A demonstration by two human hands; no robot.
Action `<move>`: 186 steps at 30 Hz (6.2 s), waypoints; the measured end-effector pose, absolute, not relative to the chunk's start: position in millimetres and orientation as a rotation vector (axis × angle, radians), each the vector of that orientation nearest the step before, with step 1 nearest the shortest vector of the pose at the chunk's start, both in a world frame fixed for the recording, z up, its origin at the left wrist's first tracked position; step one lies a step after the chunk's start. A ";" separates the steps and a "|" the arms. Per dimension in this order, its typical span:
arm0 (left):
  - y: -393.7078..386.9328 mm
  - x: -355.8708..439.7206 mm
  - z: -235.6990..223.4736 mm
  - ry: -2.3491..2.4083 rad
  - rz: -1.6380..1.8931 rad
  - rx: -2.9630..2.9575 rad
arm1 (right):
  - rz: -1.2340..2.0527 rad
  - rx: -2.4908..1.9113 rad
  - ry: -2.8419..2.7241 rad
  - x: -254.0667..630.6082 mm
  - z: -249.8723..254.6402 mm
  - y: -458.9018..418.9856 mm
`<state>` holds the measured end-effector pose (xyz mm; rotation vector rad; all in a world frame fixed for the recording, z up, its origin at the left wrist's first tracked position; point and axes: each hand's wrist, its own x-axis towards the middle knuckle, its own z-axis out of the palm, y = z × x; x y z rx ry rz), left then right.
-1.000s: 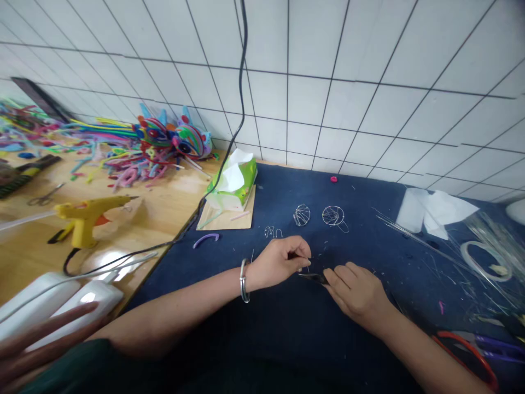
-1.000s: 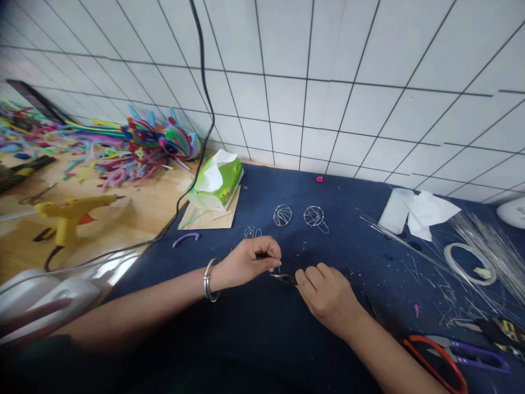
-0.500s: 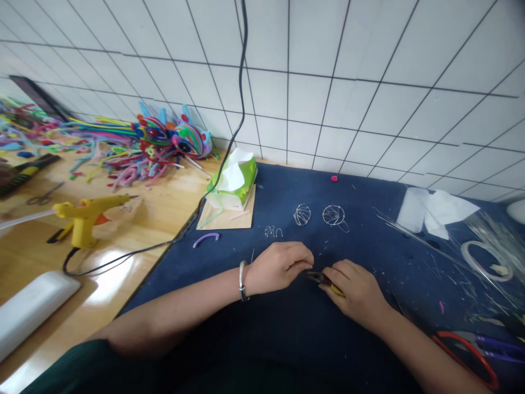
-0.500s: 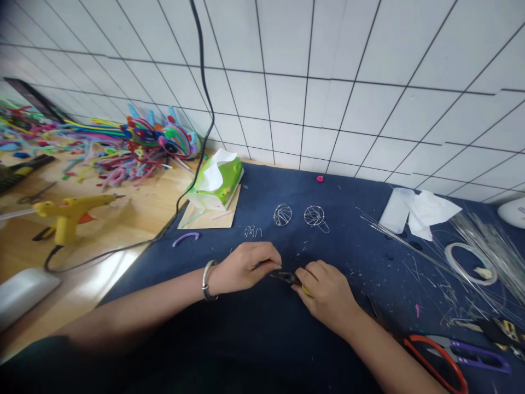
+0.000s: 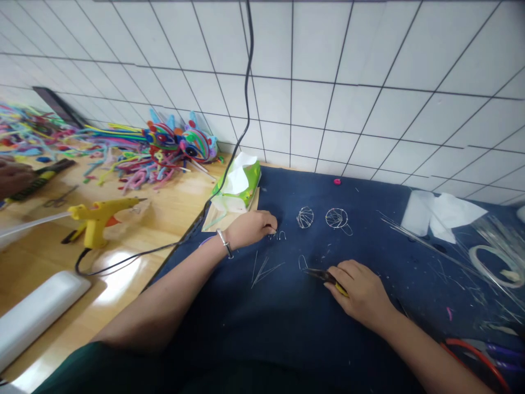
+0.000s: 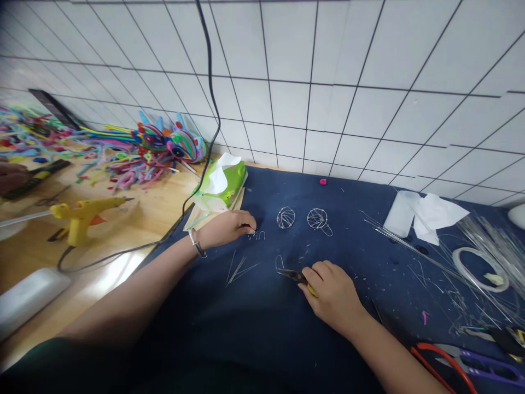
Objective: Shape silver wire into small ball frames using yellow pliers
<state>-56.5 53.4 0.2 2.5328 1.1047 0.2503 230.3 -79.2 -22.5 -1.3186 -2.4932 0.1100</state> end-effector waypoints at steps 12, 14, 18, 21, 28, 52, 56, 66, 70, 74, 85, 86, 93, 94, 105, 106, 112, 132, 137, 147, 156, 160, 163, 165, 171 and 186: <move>40.4 -44.4 0.9 1.226 0.343 2.827 | 0.123 -1.339 -2.497 233.9 -23.1 -78.7; 34.7 -39.0 2.8 1.232 0.369 2.845 | 0.113 -1.342 -2.490 234.4 -23.7 -78.0; 24.9 -29.6 4.1 1.197 0.332 2.843 | 0.099 -1.341 -2.478 234.4 -23.9 -76.6; 20.9 -24.7 4.2 1.213 0.330 2.801 | 0.103 -1.328 -2.468 234.1 -23.1 -76.3; 2.5 -0.1 -6.1 1.002 0.321 2.597 | 0.107 -1.341 -2.410 234.5 -23.9 -74.7; -0.7 -3.8 0.9 0.769 0.295 1.516 | -0.131 -1.310 -2.380 237.8 -21.2 -76.6; -1.2 -3.5 -0.8 0.698 0.256 1.396 | -0.252 -1.252 -2.438 240.1 -19.9 -79.4; -3.7 -1.6 2.5 0.671 0.233 1.297 | -0.367 -1.145 -2.476 241.7 -14.1 -82.7; -7.0 1.9 0.5 0.755 0.364 1.239 | -0.467 -1.157 -2.482 242.9 -13.7 -83.6; -10.2 4.5 -2.7 0.785 0.422 1.205 | -0.551 -1.136 -2.519 244.5 -14.7 -85.1; -9.9 3.2 -5.0 0.744 0.368 1.188 | -0.671 -1.027 -2.593 243.2 -11.1 -85.9; -9.5 3.0 -4.7 0.736 0.353 1.189 | -0.675 -1.015 -2.598 243.0 -10.7 -86.2; -8.5 2.6 -4.2 0.712 0.290 1.237 | -0.688 -0.926 -2.581 241.9 -7.9 -86.1; -8.5 2.5 -4.4 0.718 0.287 1.254 | -0.685 -0.915 -2.590 241.7 -7.7 -85.9; -16.6 4.8 11.3 0.835 0.365 1.862 | -0.497 -0.988 -2.678 239.5 -12.3 -85.3; -18.1 4.9 13.8 0.843 0.387 1.961 | -0.459 -1.014 -2.683 238.7 -12.1 -85.2; -24.0 4.6 16.0 0.675 0.389 2.402 | -0.088 -1.162 -2.659 233.2 -12.0 -84.5; -3.4 0.0 -7.8 0.876 0.405 1.489 | -0.403 -1.205 -2.577 235.5 -14.0 -85.0; -7.9 4.6 -9.4 0.806 0.422 1.274 | -0.534 -1.077 -2.632 236.6 -14.3 -88.1; -10.5 6.3 -9.6 0.733 0.392 1.162 | -0.581 -1.044 -2.642 235.0 -12.0 -89.2; -11.3 7.2 -11.4 0.708 0.367 1.119 | -0.554 -1.039 -2.613 233.7 -11.8 -89.6; -11.4 7.1 -11.9 0.699 0.362 1.110 | -0.535 -1.017 -2.606 233.6 -11.0 -89.4; -11.5 6.8 -11.5 0.700 0.351 1.109 | -0.540 -1.013 -2.613 233.9 -10.9 -89.3; -11.7 6.8 -11.1 0.704 0.349 1.110 | -0.545 -1.011 -2.621 234.1 -11.2 -89.4; -11.8 7.2 -12.6 0.707 0.360 1.155 | -0.534 -1.012 -2.631 234.4 -13.9 -90.5; -29.7 8.3 15.8 0.832 0.529 2.126 | -0.095 -1.178 -2.588 225.1 -15.5 -89.0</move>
